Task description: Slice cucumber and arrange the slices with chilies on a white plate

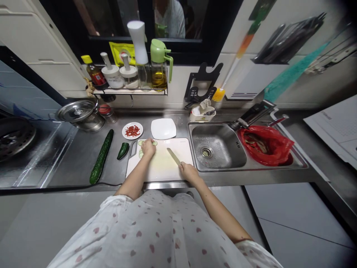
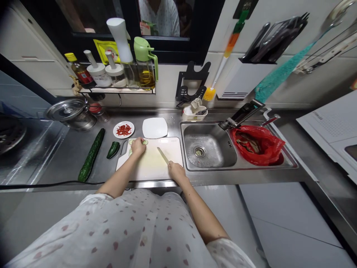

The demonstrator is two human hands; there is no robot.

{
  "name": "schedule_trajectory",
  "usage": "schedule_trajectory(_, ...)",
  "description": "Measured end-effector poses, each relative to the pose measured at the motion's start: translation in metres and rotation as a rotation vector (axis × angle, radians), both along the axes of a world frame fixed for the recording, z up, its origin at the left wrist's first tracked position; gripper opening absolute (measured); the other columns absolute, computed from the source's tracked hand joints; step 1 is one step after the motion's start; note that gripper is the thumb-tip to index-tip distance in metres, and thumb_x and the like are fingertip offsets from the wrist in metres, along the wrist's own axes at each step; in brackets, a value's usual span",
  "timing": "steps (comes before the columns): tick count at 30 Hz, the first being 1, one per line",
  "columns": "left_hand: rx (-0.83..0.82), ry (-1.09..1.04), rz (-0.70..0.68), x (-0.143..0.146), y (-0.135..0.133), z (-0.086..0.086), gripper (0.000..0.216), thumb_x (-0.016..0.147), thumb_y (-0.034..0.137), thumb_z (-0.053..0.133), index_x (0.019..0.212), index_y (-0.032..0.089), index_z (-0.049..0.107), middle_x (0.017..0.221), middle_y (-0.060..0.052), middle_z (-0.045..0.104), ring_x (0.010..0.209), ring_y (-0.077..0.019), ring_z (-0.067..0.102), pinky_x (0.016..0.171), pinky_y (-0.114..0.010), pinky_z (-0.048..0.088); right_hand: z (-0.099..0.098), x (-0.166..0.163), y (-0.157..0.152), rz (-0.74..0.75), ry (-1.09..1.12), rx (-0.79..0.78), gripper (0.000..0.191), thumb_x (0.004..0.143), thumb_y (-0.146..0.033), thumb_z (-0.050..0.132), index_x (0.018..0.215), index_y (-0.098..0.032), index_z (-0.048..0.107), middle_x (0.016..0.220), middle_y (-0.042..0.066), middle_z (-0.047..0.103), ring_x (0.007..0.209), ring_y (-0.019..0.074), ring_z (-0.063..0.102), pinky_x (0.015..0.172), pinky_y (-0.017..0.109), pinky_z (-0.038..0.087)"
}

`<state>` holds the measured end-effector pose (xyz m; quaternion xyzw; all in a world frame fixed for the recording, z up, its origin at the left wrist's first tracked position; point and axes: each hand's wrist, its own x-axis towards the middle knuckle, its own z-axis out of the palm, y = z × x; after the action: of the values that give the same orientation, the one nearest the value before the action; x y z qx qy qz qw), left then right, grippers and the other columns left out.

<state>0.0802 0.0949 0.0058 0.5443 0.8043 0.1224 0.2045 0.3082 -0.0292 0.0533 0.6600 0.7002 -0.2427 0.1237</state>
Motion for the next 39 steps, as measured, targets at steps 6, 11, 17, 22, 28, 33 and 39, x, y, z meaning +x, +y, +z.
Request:
schedule_trajectory(6, -0.036, -0.134, 0.003, 0.000, -0.006, 0.006, 0.028, 0.079, 0.018, 0.054, 0.104, 0.029, 0.062, 0.100, -0.002, 0.070, 0.100, -0.0217, 0.061, 0.089, -0.035, 0.041, -0.002, 0.001, 0.001, -0.008, 0.010, 0.010, 0.035, 0.100, -0.034, 0.029, 0.115, -0.020, 0.057, 0.107, 0.012, 0.069, 0.101, 0.0222, 0.064, 0.079, 0.029, 0.042)
schedule_trajectory(11, -0.178, -0.345, -0.192, -0.007, -0.019, 0.005, 0.022, 0.073, 0.025, 0.064, 0.095, 0.023, 0.070, 0.092, -0.001, 0.072, 0.085, -0.0174, 0.065, 0.077, -0.027, 0.047, -0.002, 0.002, 0.001, 0.002, 0.012, 0.003, 0.036, 0.100, -0.034, 0.028, 0.115, -0.020, 0.057, 0.108, 0.012, 0.069, 0.101, 0.0229, 0.064, 0.078, 0.029, 0.042)
schedule_trajectory(17, -0.178, -0.262, -0.461, -0.008, -0.029, 0.008, 0.015, 0.073, 0.023, 0.066, 0.085, 0.026, 0.074, 0.083, 0.001, 0.072, 0.083, -0.0172, 0.066, 0.075, -0.025, 0.046, 0.003, 0.001, 0.002, 0.013, -0.001, -0.011, 0.036, 0.100, -0.035, 0.028, 0.116, -0.020, 0.057, 0.108, 0.013, 0.069, 0.101, 0.0230, 0.064, 0.078, 0.029, 0.041)
schedule_trajectory(22, -0.016, -0.092, -0.479, -0.004, -0.032, 0.014, 0.021, 0.083, 0.024, 0.056, 0.098, 0.028, 0.071, 0.097, -0.002, 0.072, 0.100, -0.0220, 0.063, 0.088, -0.032, 0.042, 0.007, 0.002, 0.001, 0.046, -0.008, 0.001, 0.035, 0.100, -0.035, 0.030, 0.113, -0.020, 0.058, 0.107, 0.012, 0.069, 0.101, 0.0222, 0.063, 0.078, 0.028, 0.041)
schedule_trajectory(28, -0.087, -0.018, -0.347, -0.009, -0.040, 0.010, 0.015, 0.082, 0.029, 0.060, 0.094, 0.027, 0.068, 0.102, -0.004, 0.071, 0.102, -0.0236, 0.061, 0.092, -0.036, 0.039, 0.010, 0.001, -0.011, 0.109, -0.024, 0.012, 0.037, 0.101, -0.037, 0.027, 0.113, -0.021, 0.058, 0.104, 0.011, 0.069, 0.099, 0.0215, 0.064, 0.078, 0.028, 0.040)
schedule_trajectory(33, -0.123, 0.006, -0.317, -0.008, -0.042, 0.005, 0.015, 0.081, 0.029, 0.061, 0.094, 0.026, 0.067, 0.102, -0.004, 0.070, 0.104, -0.0243, 0.058, 0.090, -0.036, 0.038, 0.011, -0.002, -0.017, 0.190, -0.040, 0.000, 0.035, 0.101, -0.037, 0.028, 0.113, -0.022, 0.057, 0.104, 0.011, 0.069, 0.098, 0.0221, 0.064, 0.078, 0.029, 0.040)
schedule_trajectory(39, -0.164, 0.031, -0.269, -0.005, -0.039, 0.002, 0.016, 0.080, 0.032, 0.063, 0.095, 0.027, 0.066, 0.106, -0.004, 0.069, 0.107, -0.0243, 0.056, 0.087, -0.035, 0.038, 0.011, -0.004, -0.017, 0.199, -0.047, -0.003, 0.035, 0.100, -0.036, 0.029, 0.112, -0.020, 0.058, 0.103, 0.012, 0.069, 0.098, 0.0227, 0.064, 0.078, 0.030, 0.041)
